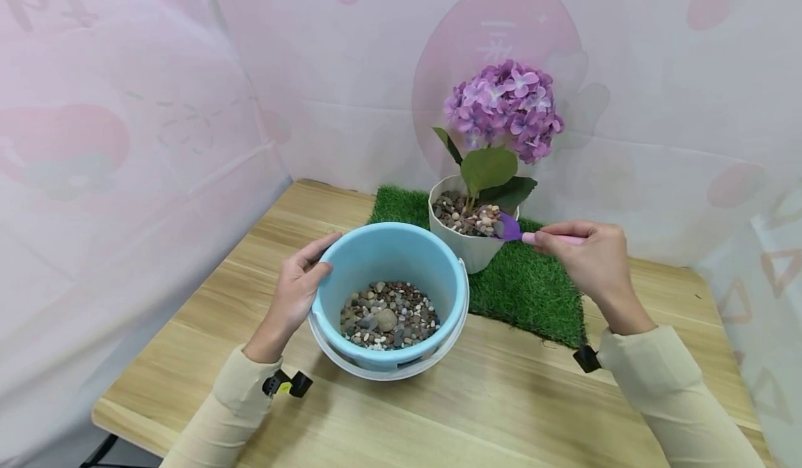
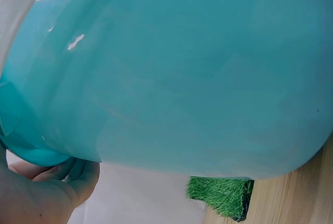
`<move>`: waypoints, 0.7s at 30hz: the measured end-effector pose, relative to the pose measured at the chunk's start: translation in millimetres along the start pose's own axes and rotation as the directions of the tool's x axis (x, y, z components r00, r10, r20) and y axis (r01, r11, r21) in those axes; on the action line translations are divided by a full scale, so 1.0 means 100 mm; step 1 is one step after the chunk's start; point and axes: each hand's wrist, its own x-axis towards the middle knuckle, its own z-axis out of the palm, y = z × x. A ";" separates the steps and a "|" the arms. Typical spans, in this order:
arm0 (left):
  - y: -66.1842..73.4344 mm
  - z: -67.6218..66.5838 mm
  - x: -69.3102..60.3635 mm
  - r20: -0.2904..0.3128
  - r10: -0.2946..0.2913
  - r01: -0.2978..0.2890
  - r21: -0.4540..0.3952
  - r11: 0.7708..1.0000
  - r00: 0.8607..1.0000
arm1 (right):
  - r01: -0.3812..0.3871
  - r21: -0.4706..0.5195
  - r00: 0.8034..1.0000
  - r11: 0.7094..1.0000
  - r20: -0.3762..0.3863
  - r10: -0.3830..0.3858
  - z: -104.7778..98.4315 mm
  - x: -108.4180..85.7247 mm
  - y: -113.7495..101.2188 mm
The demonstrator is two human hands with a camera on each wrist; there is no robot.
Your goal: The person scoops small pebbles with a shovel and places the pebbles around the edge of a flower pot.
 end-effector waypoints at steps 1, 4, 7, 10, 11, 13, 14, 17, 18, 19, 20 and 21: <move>0.00 0.00 0.00 0.001 0.001 -0.001 0.001 1.000 1.000 | -0.009 -0.001 1.000 1.000 0.003 0.009 0.00 0.01 0.00; 0.01 -0.01 0.00 0.004 0.006 -0.006 0.004 1.000 1.000 | -0.030 -0.016 0.999 0.999 0.013 0.030 -0.01 0.07 -0.02; 0.00 -0.02 0.00 0.005 0.007 -0.007 0.007 1.000 1.000 | -0.050 -0.087 0.999 0.995 0.014 0.051 -0.01 0.14 -0.09; 0.01 -0.02 0.00 0.003 0.008 -0.008 0.007 1.000 1.000 | -0.070 -0.156 0.997 0.985 0.032 0.076 -0.01 0.24 -0.19; 0.01 -0.03 0.00 0.003 0.008 -0.008 0.007 1.000 1.000 | -0.075 -0.178 0.996 0.981 0.041 0.083 0.00 0.27 -0.23; 0.02 -0.03 0.00 0.000 0.009 -0.009 0.005 1.000 1.000 | -0.075 -0.202 0.994 0.976 0.057 0.088 0.02 0.34 -0.30; 0.02 -0.03 0.00 0.000 0.008 -0.008 0.004 1.000 1.000 | -0.066 -0.220 0.995 0.973 0.057 0.081 0.04 0.37 -0.33; 0.01 -0.02 0.00 -0.002 0.006 -0.006 0.002 1.000 1.000 | -0.029 -0.266 0.999 0.964 0.029 0.038 0.10 0.46 -0.35; 0.01 -0.02 -0.01 -0.003 0.005 -0.005 0.002 1.000 1.000 | -0.016 -0.277 1.000 0.961 0.011 0.020 0.12 0.48 -0.34; 0.01 -0.01 -0.01 -0.003 0.005 -0.005 0.002 1.000 1.000 | -0.005 -0.286 1.000 0.958 -0.006 0.003 0.13 0.51 -0.32; 0.00 -0.01 -0.01 -0.002 0.006 -0.006 0.001 1.000 1.000 | 0.007 -0.295 1.000 0.956 -0.024 -0.014 0.15 0.53 -0.30; 0.00 -0.01 -0.01 0.000 0.006 -0.006 0.003 1.000 1.000 | 0.015 -0.293 0.999 0.956 -0.035 -0.026 0.16 0.54 -0.28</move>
